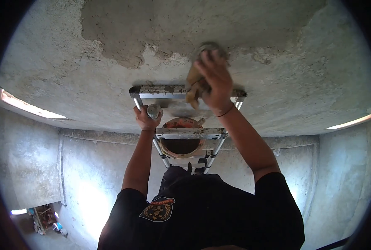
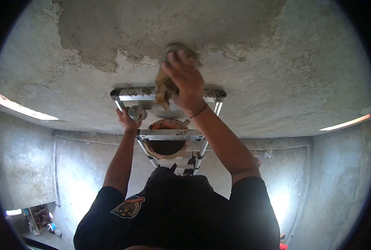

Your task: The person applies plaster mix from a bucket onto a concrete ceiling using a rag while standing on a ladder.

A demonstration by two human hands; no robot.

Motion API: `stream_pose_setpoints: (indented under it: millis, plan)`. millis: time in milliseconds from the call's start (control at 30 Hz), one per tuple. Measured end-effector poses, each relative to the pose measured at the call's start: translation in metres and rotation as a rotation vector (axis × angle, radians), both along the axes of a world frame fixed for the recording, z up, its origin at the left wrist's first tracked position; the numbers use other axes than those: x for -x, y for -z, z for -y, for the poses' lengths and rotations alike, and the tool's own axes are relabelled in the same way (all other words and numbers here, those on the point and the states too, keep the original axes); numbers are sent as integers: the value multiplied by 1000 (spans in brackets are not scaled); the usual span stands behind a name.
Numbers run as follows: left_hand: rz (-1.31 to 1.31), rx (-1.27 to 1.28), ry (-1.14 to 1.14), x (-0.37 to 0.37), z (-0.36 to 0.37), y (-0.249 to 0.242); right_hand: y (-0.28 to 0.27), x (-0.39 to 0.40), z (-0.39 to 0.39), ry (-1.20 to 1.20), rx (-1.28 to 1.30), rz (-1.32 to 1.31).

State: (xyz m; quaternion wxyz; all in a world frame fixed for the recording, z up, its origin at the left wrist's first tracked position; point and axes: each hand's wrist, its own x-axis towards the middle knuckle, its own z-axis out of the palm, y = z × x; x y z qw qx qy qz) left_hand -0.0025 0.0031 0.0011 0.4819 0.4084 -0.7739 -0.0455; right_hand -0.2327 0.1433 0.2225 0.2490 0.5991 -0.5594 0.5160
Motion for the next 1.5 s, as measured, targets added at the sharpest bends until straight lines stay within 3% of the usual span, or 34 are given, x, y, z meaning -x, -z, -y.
stream_pose_setpoints:
  millis: [67,133,200,267,367,433,500,633,767,867,900,933,1000,1133,1200,1333,1400,1500]
  plan:
    - [18,-34,2,0,2,-1,21,-2,4,-43,-229,-182]
    - [13,-42,3,-1,2,-2,33,-4,-6,-99,-312,-192]
    - [9,-57,9,-1,3,-1,26,-6,-21,-194,-115,92]
    - [20,-59,11,-1,2,1,-4,15,-29,-6,121,8]
    - [3,27,27,1,0,-8,-51,35,-13,66,285,-9]
    - [33,-24,25,-2,1,-4,-53,38,9,102,256,-156]
    - [45,-86,45,-4,2,1,-41,5,20,-45,-86,-239]
    - [36,-95,58,-6,7,6,-14,-14,20,-226,-234,-192]
    - [6,-49,88,-3,9,10,-79,13,-1,112,313,-183]
    - [-6,-24,107,-7,8,4,-74,26,24,158,261,-303]
    - [-6,-22,112,-7,8,4,-61,14,26,113,46,-328]
    - [-5,-25,118,-8,7,4,-44,6,33,110,41,-330]
    - [-29,-17,138,-9,7,4,-17,-7,42,-121,-361,-383]
    - [-40,-25,168,-10,8,2,-29,2,40,-52,-293,-496]
    - [-57,-26,189,-13,10,3,-61,3,32,106,23,-414]
    - [-66,7,189,-11,11,6,-52,-7,31,91,2,-387]
    - [-59,10,187,-11,13,4,-25,-14,39,-25,-323,-501]
    - [-63,21,188,-13,10,4,-26,-28,31,-93,-334,-441]
